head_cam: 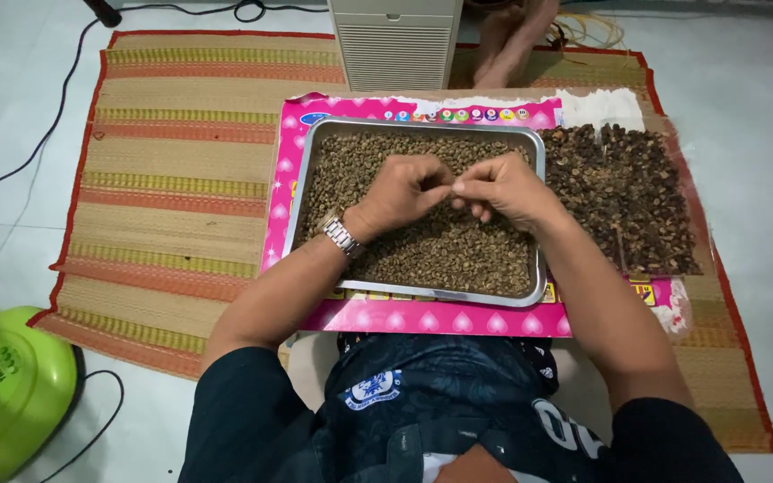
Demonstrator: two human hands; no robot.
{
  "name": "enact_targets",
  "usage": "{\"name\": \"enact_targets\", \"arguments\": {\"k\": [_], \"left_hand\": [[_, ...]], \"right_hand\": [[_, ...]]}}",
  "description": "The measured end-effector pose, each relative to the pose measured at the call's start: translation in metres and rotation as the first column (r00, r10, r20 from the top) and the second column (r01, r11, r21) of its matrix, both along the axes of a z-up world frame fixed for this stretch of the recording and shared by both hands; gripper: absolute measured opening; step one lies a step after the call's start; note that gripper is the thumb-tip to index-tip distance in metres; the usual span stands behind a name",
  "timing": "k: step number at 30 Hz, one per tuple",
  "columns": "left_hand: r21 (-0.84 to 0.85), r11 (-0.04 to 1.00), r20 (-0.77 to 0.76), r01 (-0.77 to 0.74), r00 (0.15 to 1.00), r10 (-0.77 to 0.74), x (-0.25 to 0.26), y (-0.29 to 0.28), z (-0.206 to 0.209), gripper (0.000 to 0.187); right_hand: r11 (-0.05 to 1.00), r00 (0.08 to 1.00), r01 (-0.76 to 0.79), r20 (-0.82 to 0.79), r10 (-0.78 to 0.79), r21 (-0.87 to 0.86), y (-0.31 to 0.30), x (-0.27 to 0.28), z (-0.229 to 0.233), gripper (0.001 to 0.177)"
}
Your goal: Manually sorting green coffee beans by picking out defects and debris from a metal tray and placing them in a separate pile.
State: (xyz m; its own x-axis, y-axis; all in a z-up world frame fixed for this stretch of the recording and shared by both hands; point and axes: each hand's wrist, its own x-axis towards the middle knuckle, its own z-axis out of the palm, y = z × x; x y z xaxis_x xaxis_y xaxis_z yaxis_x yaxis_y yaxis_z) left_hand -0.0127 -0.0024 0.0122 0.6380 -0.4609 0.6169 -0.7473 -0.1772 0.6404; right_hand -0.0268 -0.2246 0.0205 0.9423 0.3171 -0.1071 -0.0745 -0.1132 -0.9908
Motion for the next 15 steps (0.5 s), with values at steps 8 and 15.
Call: {"name": "enact_targets", "arguments": {"k": [8, 15], "left_hand": [[-0.004, 0.997, -0.056, 0.076, 0.996, -0.076, 0.0, 0.0, 0.005, 0.016], [0.177, 0.969, 0.015, -0.17, 0.985, 0.171, 0.01, 0.008, 0.012, 0.005]], "right_hand": [[0.764, 0.987, 0.112, 0.159, -0.012, -0.635, -0.04, -0.02, 0.07, 0.016], [0.293, 0.83, 0.551, 0.549, -0.096, -0.782, -0.161, 0.0, 0.04, 0.015]]}}
